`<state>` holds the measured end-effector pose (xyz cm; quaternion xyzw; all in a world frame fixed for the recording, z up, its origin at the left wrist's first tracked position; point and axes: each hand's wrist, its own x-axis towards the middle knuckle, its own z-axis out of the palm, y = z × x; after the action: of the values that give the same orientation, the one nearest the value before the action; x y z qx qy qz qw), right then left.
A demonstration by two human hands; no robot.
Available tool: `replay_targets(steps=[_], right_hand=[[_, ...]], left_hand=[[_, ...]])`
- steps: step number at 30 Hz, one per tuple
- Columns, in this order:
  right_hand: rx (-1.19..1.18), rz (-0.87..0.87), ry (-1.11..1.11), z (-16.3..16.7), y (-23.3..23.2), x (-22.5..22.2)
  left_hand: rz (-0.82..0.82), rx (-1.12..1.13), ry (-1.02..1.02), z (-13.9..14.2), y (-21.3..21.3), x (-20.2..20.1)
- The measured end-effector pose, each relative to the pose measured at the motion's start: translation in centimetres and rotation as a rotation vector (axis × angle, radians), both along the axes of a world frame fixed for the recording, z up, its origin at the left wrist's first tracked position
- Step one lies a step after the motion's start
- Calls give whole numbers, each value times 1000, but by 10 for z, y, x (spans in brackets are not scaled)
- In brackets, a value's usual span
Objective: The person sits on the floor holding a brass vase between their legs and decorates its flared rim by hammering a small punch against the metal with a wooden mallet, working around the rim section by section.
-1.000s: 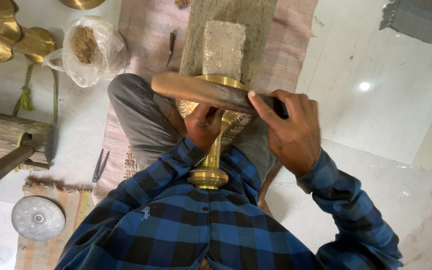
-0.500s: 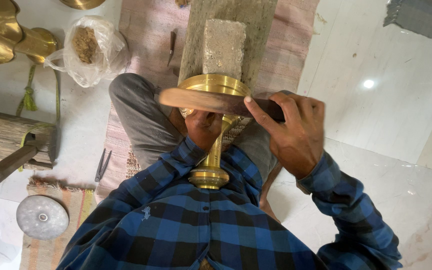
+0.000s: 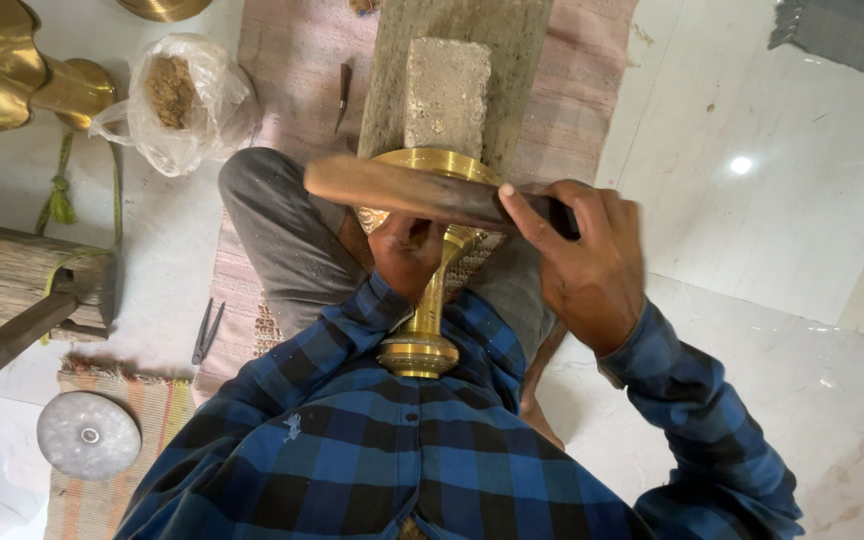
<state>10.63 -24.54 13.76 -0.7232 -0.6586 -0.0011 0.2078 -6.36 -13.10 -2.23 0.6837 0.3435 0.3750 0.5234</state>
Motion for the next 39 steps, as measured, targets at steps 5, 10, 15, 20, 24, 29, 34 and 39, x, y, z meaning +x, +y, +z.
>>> replay_targets(steps=[5, 10, 15, 20, 24, 29, 34, 39], right_hand=[[-45, -7, -262, 3, -1, -1], [-71, 8, -229, 1, 0, 0], [-35, -4, -113, 1, 2, -3], [2, -18, -176, 3, -3, 0], [3, -35, -136, -1, -8, -1], [-22, -11, -257, -6, -10, 0], [-44, -27, -38, -7, -11, -1], [2, -6, -52, -3, -11, -1]], left_hand=[[20, -11, -18, -2, -5, -2], [13, -82, -60, -3, -5, 0], [5, 4, -6, 0, -2, 0], [-10, 87, -37, 3, -3, -1], [3, 130, -13, 1, -2, 0], [0, 217, 2, -2, -3, -2], [10, 124, 22, -5, -3, -1], [12, 124, 53, -8, -2, -1]])
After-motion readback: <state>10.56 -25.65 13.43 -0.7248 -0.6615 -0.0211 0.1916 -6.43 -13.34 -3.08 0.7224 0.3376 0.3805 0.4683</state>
